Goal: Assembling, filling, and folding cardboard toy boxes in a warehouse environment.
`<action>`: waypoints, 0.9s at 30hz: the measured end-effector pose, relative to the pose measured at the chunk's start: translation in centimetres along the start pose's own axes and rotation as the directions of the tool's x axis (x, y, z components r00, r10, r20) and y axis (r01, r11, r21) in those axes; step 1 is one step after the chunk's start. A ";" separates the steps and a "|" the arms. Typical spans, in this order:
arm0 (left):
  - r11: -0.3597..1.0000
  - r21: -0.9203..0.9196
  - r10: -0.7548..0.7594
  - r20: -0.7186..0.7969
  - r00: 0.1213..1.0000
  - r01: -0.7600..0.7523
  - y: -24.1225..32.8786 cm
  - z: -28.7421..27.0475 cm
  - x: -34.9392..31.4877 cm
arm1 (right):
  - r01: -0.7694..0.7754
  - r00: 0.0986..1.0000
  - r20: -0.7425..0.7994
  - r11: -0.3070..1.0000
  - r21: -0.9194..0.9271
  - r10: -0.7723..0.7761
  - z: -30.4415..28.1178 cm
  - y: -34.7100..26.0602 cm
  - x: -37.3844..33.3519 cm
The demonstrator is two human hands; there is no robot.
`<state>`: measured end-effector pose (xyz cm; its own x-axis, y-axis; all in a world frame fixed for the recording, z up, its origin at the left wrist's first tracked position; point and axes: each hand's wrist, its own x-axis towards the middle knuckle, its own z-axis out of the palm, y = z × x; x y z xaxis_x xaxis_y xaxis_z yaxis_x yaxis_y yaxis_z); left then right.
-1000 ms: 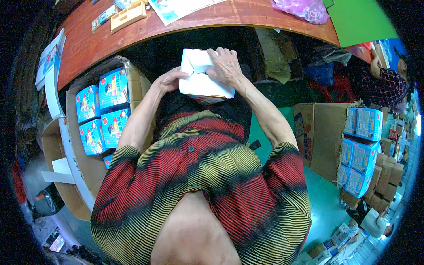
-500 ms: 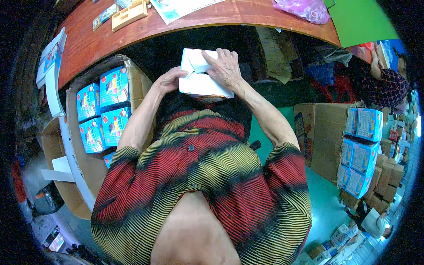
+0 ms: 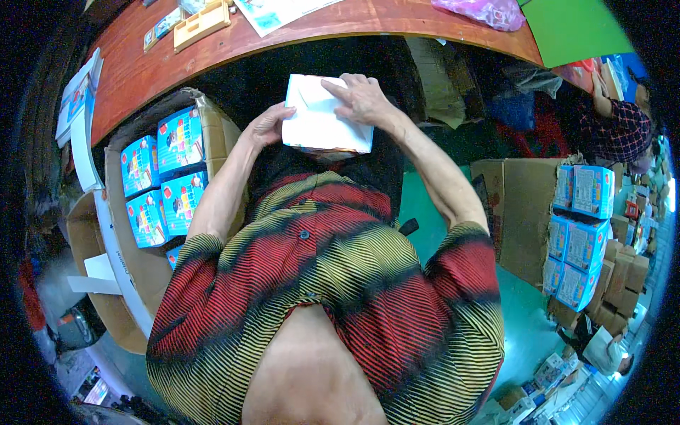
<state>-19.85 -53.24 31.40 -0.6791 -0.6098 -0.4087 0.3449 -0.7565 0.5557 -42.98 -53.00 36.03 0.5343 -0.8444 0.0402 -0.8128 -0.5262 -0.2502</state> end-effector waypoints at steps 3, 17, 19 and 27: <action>1.000 -0.008 0.009 0.008 1.000 -0.008 0.2 0.2 0.0 | 0.068 0.996 0.059 0.995 0.075 -0.073 0.0 1.0 0.3; 1.000 0.009 0.019 -0.005 1.000 -0.018 0.2 0.1 0.2 | 0.040 0.996 0.079 0.999 0.019 -0.041 -0.3 0.0 -0.5; 1.000 0.013 0.014 -0.008 1.000 -0.014 0.3 0.2 0.1 | 0.045 0.999 0.002 0.987 -0.154 -0.046 0.4 -0.2 -0.8; 0.996 0.069 0.065 -0.035 0.997 -0.063 0.2 0.6 0.0 | 0.071 0.997 -0.024 0.992 -0.108 -0.074 1.1 0.2 -1.4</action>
<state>-20.19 -53.24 31.97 -0.6319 -0.6657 -0.3969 0.3414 -0.6988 0.6286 -43.67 -51.78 34.90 0.5870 -0.8055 0.0813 -0.7933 -0.5923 -0.1407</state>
